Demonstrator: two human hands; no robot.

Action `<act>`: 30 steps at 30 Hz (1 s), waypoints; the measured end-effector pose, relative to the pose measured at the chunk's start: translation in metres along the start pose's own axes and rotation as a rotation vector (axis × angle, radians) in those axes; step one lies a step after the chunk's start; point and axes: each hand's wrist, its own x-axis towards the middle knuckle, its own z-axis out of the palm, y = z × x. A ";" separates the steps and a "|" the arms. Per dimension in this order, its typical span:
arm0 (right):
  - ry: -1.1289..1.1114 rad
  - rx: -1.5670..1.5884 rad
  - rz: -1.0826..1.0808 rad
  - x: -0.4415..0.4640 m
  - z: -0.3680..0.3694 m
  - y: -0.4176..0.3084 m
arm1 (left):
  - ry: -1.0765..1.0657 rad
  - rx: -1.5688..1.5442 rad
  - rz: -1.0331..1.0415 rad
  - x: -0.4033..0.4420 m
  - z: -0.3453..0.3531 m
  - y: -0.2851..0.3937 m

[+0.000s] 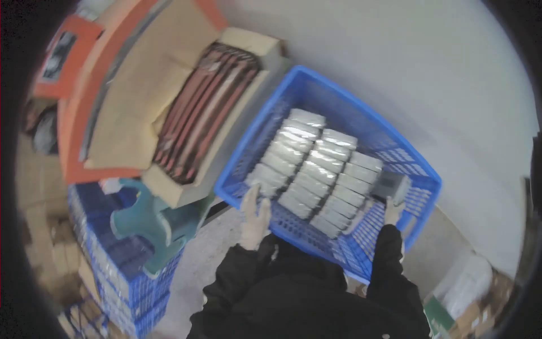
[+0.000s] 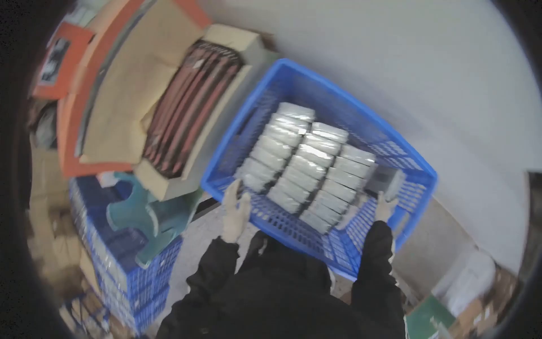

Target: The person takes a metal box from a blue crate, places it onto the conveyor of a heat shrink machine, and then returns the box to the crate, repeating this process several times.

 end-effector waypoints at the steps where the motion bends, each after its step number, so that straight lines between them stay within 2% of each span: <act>1: -0.091 0.125 -0.052 0.032 0.041 0.034 | 0.008 -0.028 -0.035 0.000 -0.001 -0.001; 2: -0.172 0.253 -0.094 0.057 0.077 0.065 | 0.010 -0.062 -0.064 0.002 -0.001 -0.002; 3: -0.228 0.326 -0.109 0.067 0.108 0.065 | 0.021 -0.063 -0.079 0.003 -0.002 -0.001; 6: -0.323 -0.010 -0.106 0.047 0.111 0.049 | -0.050 -0.174 -0.168 0.007 -0.008 0.009; 9: -0.376 0.135 -0.127 0.061 0.106 0.058 | -0.030 -0.209 -0.235 0.014 -0.014 0.013; 12: -0.527 0.314 0.125 0.047 0.067 0.005 | 0.031 -0.221 -0.233 0.022 -0.024 0.012; 14: -0.632 -0.326 -0.232 0.075 0.067 0.012 | 0.108 -0.216 -0.221 0.028 -0.032 0.015; 15: -0.645 -0.486 -0.326 0.073 0.064 -0.009 | 0.132 -0.218 -0.215 0.031 -0.036 0.017; 17: -0.239 -0.094 -0.233 0.031 0.054 -0.098 | 0.211 -0.217 -0.218 0.035 -0.046 0.019; 18: -0.140 0.008 -0.214 0.009 0.052 -0.141 | 0.238 -0.220 -0.218 0.038 -0.050 0.019; 21: -0.179 0.356 -0.344 -0.066 0.055 -0.260 | 0.309 -0.258 -0.247 0.035 -0.060 0.018; 24: -0.411 0.408 -0.375 -0.176 0.043 -0.379 | 0.396 -0.293 -0.242 0.036 -0.069 0.023; 27: -0.625 0.497 -0.779 -0.218 0.066 -0.409 | 0.421 -0.417 -0.274 0.039 -0.078 0.028; 30: -0.877 0.622 -0.918 -0.263 0.093 -0.423 | 0.440 -0.417 -0.335 0.037 -0.091 0.028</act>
